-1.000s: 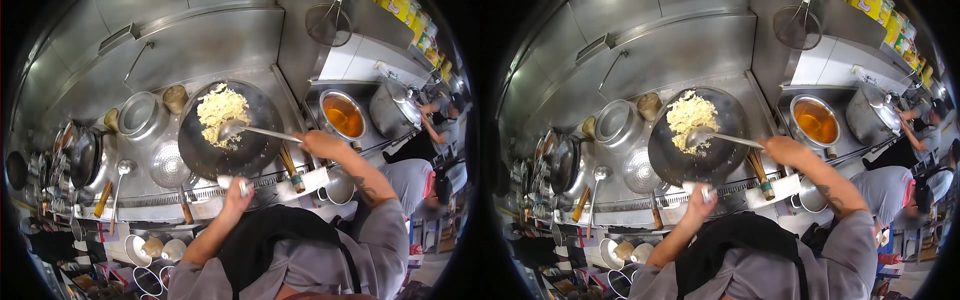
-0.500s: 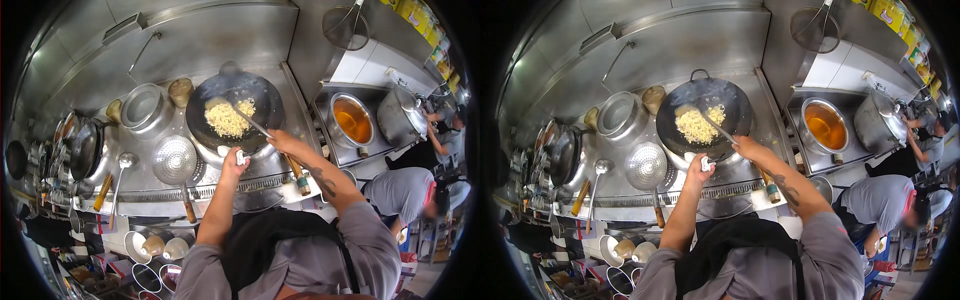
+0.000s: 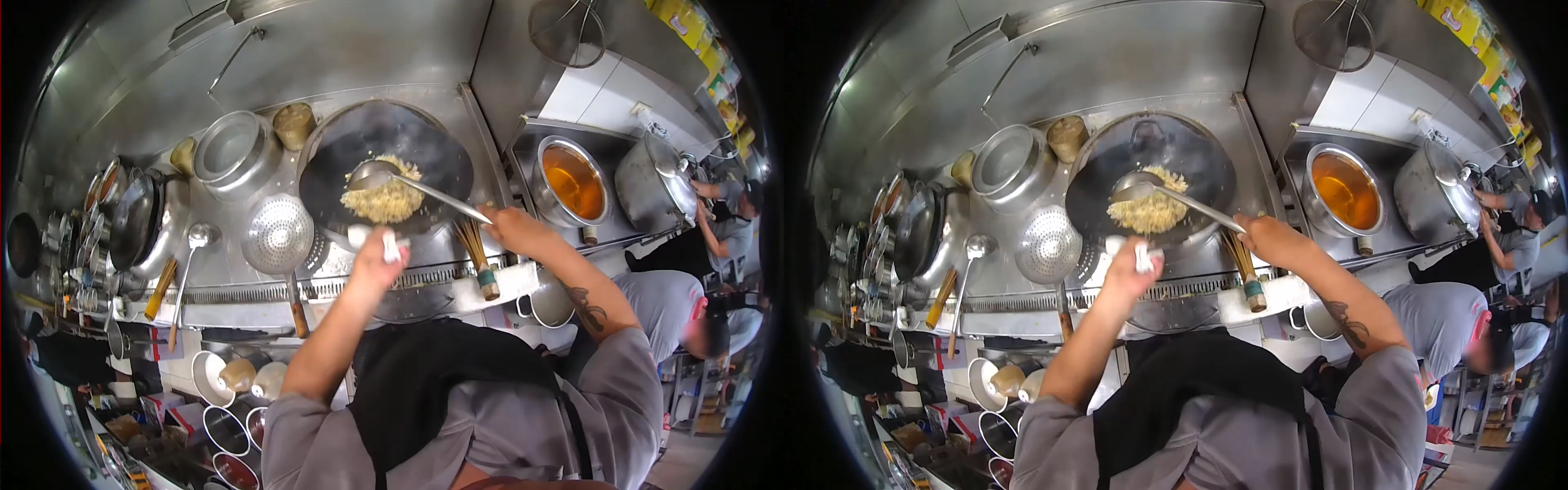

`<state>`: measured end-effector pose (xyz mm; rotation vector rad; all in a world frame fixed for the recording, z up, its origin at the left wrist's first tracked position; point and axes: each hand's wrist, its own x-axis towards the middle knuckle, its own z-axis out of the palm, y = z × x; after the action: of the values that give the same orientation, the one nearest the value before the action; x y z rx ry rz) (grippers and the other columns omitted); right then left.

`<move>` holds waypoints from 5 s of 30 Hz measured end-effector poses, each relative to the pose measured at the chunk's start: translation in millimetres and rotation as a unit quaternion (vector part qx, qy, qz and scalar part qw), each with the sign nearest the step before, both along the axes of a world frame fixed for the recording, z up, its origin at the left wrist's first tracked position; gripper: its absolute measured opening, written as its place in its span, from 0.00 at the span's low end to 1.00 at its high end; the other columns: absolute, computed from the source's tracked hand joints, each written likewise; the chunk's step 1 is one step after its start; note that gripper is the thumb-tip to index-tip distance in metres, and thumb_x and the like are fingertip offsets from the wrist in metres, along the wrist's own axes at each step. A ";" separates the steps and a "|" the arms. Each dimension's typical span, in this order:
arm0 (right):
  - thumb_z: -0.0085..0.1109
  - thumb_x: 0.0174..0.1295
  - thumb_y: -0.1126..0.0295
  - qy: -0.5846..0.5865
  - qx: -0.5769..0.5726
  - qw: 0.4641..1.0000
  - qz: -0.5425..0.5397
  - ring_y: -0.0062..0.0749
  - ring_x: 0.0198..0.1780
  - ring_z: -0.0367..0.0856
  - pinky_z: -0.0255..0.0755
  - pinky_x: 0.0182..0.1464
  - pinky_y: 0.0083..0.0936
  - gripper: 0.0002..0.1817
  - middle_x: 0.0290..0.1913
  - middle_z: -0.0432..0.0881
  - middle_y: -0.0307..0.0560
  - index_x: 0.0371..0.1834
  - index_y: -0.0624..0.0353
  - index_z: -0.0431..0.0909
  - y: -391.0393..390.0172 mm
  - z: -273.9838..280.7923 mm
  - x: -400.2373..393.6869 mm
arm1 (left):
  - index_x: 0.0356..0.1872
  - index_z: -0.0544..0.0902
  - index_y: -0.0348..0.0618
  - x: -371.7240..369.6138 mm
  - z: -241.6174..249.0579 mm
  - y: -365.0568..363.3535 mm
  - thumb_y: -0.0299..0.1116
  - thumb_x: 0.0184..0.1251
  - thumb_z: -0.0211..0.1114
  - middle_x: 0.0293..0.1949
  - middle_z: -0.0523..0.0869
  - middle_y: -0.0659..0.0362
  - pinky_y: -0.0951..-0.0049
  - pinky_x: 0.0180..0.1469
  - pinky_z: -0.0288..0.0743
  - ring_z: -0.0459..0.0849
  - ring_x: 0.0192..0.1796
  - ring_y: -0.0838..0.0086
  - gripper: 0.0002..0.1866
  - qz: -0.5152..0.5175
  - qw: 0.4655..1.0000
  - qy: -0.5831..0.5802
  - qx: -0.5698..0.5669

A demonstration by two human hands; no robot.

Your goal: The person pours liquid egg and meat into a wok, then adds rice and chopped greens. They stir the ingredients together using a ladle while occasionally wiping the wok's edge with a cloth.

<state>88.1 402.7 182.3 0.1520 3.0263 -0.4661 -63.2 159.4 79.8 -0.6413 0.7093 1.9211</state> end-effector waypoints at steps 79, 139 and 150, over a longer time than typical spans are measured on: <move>0.51 0.64 0.71 -0.016 -0.025 1.000 0.011 0.59 0.36 0.81 0.73 0.38 0.46 0.20 0.32 0.80 0.65 0.58 0.70 0.67 -14.8 -0.8 13.8 | 0.33 0.73 0.46 32.2 -3.4 -11.9 0.32 0.62 0.58 0.24 0.74 0.60 0.74 0.21 0.68 0.74 0.25 0.70 0.04 0.001 1.000 -0.002 0.013; 0.52 0.65 0.66 0.098 -0.092 0.975 -0.176 0.59 0.35 0.82 0.76 0.40 0.43 0.20 0.35 0.81 0.66 0.56 0.67 0.71 -23.4 -131.9 -130.6 | 0.28 0.75 0.49 -68.0 -95.1 25.0 0.33 0.58 0.63 0.22 0.78 0.61 0.77 0.18 0.66 0.74 0.22 0.72 0.05 -0.011 0.999 0.043 -0.006; 0.49 0.64 0.71 -0.062 0.092 0.993 -0.041 0.55 0.38 0.82 0.76 0.40 0.46 0.17 0.35 0.80 0.65 0.53 0.67 0.68 -7.0 -30.3 -7.7 | 0.27 0.75 0.46 -35.8 -84.5 17.5 0.31 0.59 0.59 0.26 0.77 0.59 0.75 0.22 0.69 0.73 0.24 0.71 0.04 0.029 0.998 0.051 0.035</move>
<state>80.4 395.7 152.0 0.3044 2.9447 -0.1737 -99.0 176.9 -4.8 -0.5291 0.6899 2.0347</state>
